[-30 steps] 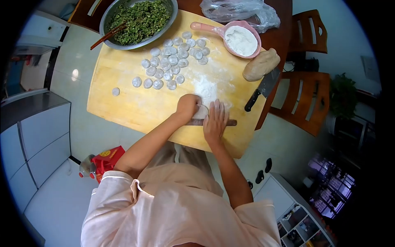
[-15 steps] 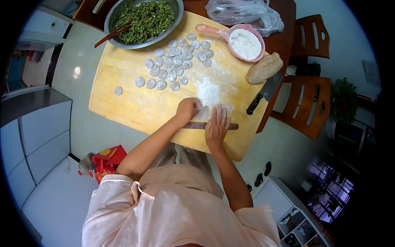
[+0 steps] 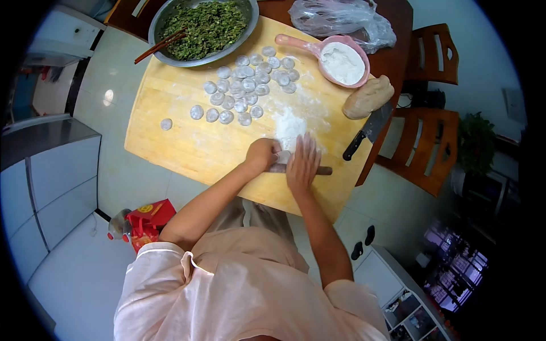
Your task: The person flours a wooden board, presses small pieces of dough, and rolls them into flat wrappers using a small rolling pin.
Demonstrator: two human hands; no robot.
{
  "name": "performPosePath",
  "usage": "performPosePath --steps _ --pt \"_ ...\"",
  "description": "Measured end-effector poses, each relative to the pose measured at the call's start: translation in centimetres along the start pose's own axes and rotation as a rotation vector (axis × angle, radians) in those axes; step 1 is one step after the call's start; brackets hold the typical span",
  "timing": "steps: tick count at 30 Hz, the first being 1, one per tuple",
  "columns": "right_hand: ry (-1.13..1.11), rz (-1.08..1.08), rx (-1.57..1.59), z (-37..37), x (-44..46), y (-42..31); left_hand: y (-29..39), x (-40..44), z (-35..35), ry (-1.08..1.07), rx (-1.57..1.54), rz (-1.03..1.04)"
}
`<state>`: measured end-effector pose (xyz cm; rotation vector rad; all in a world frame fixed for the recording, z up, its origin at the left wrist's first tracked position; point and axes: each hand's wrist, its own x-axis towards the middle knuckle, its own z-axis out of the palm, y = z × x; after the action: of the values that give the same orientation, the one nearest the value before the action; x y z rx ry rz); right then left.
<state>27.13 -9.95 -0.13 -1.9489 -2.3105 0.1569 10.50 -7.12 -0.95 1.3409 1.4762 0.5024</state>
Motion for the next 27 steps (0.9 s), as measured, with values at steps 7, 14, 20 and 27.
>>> performPosePath --steps 7,14,20,27 --pt "0.003 0.009 0.023 -0.4 0.1 -0.4 0.0 2.2 0.7 0.104 0.293 0.100" --pt "0.030 0.013 0.033 -0.3 3.0 -0.7 0.9 -0.3 -0.9 -0.020 0.104 0.011" --pt "0.012 0.011 0.081 -0.3 1.4 -0.5 0.9 2.1 0.4 0.107 0.352 0.042" --pt "0.014 -0.016 0.057 0.1 2.9 -0.4 0.3 0.7 -0.2 0.005 0.178 0.031"
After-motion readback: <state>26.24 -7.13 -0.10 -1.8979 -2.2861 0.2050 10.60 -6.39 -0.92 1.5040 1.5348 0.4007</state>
